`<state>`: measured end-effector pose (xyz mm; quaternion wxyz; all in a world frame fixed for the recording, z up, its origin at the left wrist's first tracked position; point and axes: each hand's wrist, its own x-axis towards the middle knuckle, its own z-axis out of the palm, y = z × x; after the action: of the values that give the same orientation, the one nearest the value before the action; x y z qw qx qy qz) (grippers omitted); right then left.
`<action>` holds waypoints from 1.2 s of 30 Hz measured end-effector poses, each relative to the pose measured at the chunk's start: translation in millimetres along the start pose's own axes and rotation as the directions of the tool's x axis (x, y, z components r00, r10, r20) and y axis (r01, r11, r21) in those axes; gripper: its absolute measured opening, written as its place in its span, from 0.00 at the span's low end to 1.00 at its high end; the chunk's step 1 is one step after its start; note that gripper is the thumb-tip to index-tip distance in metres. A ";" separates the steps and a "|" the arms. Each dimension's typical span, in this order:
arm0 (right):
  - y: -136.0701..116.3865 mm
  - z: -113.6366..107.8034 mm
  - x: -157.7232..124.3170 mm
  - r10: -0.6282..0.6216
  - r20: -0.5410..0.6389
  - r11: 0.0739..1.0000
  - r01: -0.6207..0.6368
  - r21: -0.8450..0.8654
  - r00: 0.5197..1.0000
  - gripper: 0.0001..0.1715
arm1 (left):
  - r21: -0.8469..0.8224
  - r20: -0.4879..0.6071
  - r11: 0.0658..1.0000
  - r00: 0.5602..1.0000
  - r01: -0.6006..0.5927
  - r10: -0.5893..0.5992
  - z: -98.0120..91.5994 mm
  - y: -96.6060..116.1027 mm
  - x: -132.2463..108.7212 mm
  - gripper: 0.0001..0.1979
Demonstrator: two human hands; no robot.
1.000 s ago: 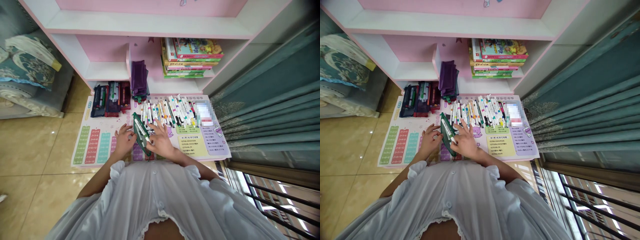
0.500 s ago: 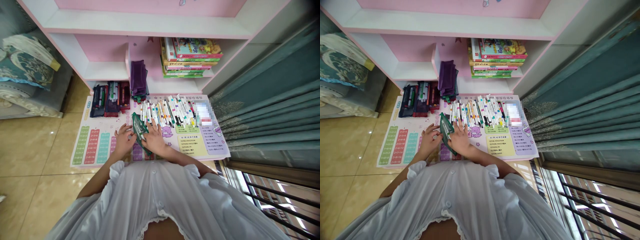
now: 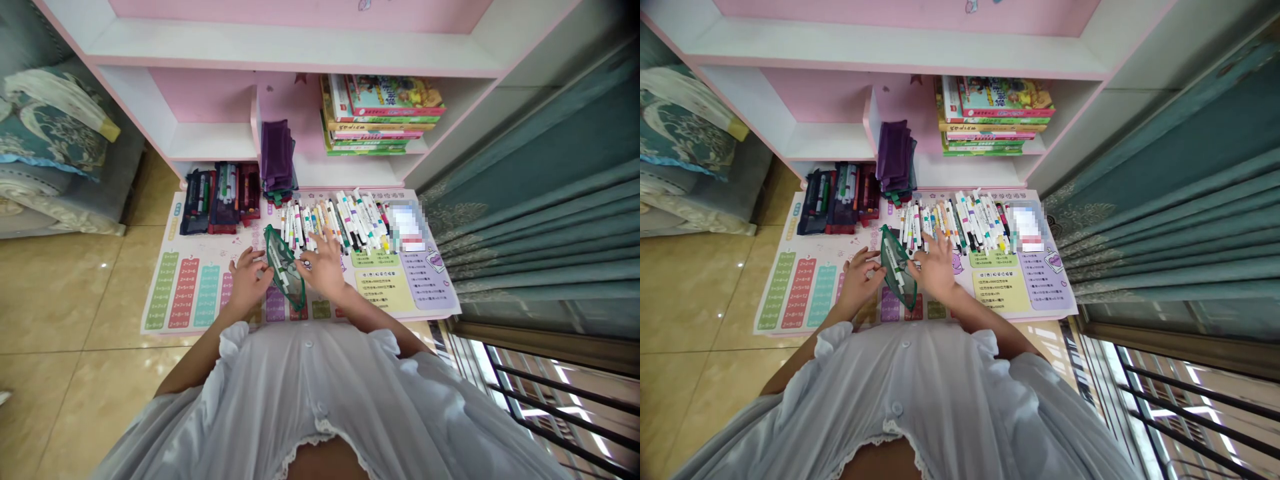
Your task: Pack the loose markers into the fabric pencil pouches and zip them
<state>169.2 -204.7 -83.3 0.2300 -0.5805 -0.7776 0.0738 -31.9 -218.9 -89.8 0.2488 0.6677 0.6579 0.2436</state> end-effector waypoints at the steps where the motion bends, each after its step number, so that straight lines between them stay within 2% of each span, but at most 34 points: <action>1: 9.9 -2.7 0.7 0.049 -0.078 0.998 -0.051 -0.021 0.996 0.15 | -0.005 0.004 1.000 1.000 0.004 -0.004 -0.1 -0.6 -0.2 0.11; 4: 43.5 -9.0 0.8 0.197 -0.242 0.970 -0.224 -0.090 0.950 0.14 | -0.015 0.007 1.000 1.000 0.017 -0.017 -0.3 -2.0 -1.0 0.11; 6: 63.9 -10.9 -1.5 0.260 -0.297 0.938 -0.313 -0.148 0.919 0.12 | -0.013 0.005 1.000 1.000 0.016 -0.016 -0.1 -3.1 -1.1 0.11; 11: 87.8 -9.2 -7.6 0.295 -0.241 0.894 -0.356 -0.271 0.925 0.08 | -0.013 0.003 1.000 1.000 -0.009 0.009 0.8 -4.2 -0.1 0.11; 23: 87.4 -12.8 2.4 0.314 -0.131 0.869 -0.341 -0.358 0.940 0.11 | -0.002 0.018 1.000 1.000 0.015 -0.015 -1.1 -1.2 -0.6 0.11; 27: 82.6 -19.3 0.0 0.278 -0.175 0.884 -0.323 -0.338 0.944 0.11 | -0.015 0.012 1.000 1.000 -0.002 0.002 -0.1 -2.1 -0.4 0.11; 32: 69.6 -28.9 -10.1 0.242 -0.270 0.934 -0.299 -0.197 0.932 0.12 | -0.006 0.009 1.000 1.000 -0.002 0.003 0.3 -2.2 0.5 0.11; 36: 47.0 -36.6 -19.4 0.147 -0.236 0.989 -0.146 0.023 0.960 0.11 | -0.003 0.013 1.000 1.000 -0.004 0.004 0.9 -3.3 1.0 0.12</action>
<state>230.6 -213.7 -74.2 0.3169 -0.6403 -0.6993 0.0228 -33.8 -217.9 -92.5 0.2536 0.6703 0.6546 0.2407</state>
